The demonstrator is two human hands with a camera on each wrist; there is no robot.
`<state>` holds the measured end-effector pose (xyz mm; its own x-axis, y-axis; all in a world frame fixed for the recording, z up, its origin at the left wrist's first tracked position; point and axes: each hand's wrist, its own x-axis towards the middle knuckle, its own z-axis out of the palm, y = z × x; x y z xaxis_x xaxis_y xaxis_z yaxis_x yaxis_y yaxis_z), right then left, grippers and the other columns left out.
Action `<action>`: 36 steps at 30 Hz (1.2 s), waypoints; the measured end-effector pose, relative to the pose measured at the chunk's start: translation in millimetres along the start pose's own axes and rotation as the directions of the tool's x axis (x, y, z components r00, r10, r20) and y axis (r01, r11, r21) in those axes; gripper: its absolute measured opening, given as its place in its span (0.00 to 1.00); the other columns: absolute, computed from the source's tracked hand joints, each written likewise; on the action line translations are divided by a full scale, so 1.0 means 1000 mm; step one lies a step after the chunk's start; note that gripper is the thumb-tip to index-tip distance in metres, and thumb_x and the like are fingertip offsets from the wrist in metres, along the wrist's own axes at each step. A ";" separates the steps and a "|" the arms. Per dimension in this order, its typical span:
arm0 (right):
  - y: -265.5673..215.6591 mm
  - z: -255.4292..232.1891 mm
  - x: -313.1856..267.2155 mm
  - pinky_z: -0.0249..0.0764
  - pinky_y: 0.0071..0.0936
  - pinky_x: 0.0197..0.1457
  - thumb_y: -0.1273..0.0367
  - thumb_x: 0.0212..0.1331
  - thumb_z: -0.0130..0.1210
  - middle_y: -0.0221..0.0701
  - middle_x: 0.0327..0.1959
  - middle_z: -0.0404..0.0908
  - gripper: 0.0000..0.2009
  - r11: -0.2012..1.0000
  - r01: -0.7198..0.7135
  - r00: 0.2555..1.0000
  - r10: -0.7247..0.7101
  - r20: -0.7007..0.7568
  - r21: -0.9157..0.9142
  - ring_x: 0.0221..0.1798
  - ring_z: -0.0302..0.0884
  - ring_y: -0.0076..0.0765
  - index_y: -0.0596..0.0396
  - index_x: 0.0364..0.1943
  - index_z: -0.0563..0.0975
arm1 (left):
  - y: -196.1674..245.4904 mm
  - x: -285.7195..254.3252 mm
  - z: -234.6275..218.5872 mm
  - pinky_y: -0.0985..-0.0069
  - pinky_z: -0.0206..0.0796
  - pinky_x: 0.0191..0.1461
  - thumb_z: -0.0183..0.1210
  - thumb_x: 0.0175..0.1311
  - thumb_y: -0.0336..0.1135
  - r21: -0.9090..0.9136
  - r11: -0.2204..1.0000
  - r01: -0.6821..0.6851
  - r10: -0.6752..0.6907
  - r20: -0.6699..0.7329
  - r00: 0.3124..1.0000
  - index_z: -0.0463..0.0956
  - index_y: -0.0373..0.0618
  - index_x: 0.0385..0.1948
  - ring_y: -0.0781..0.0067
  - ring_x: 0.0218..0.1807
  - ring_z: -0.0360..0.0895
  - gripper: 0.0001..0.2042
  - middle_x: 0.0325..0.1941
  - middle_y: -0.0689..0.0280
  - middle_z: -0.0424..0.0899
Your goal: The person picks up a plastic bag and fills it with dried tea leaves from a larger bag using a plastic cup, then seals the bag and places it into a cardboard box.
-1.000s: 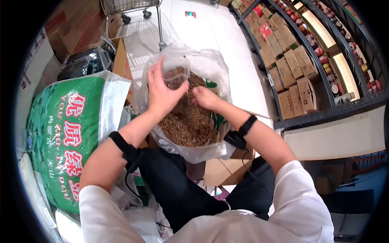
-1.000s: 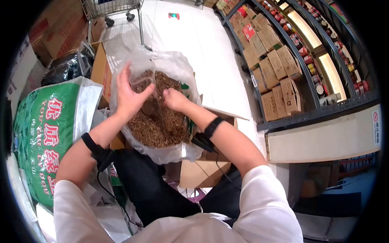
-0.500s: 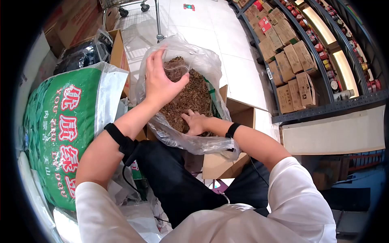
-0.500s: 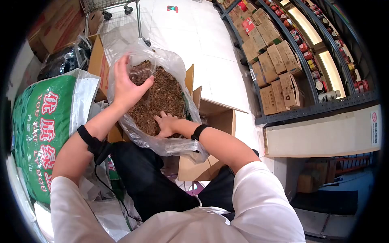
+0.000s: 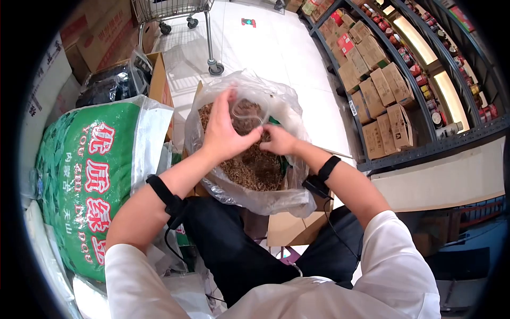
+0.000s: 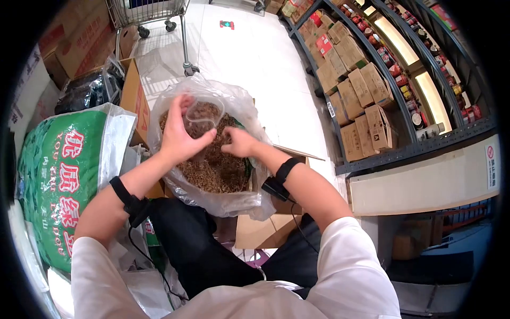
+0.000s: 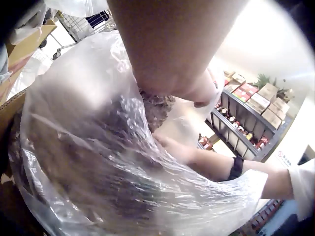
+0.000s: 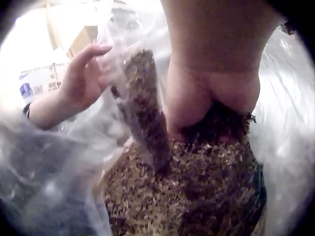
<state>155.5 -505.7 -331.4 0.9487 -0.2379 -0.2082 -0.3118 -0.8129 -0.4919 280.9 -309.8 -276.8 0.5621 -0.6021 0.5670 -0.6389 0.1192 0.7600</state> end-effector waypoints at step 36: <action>-0.120 -0.111 -0.014 0.75 0.27 0.42 0.65 0.59 0.62 0.33 0.35 0.82 0.13 0.971 0.218 0.967 -0.201 -0.157 0.096 0.36 0.79 0.28 0.60 0.42 0.78 | 0.002 -0.015 0.005 0.55 0.54 0.70 0.73 0.41 0.53 0.031 0.992 0.126 -0.130 0.302 0.945 0.45 0.44 0.71 0.45 0.67 0.60 0.56 0.65 0.48 0.58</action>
<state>185.4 -464.2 -175.7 0.9882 -0.1501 0.0304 -0.1015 -0.7902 -0.6044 268.1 -304.3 -285.6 0.4552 -0.8224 0.3411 -0.5787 0.0179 0.8153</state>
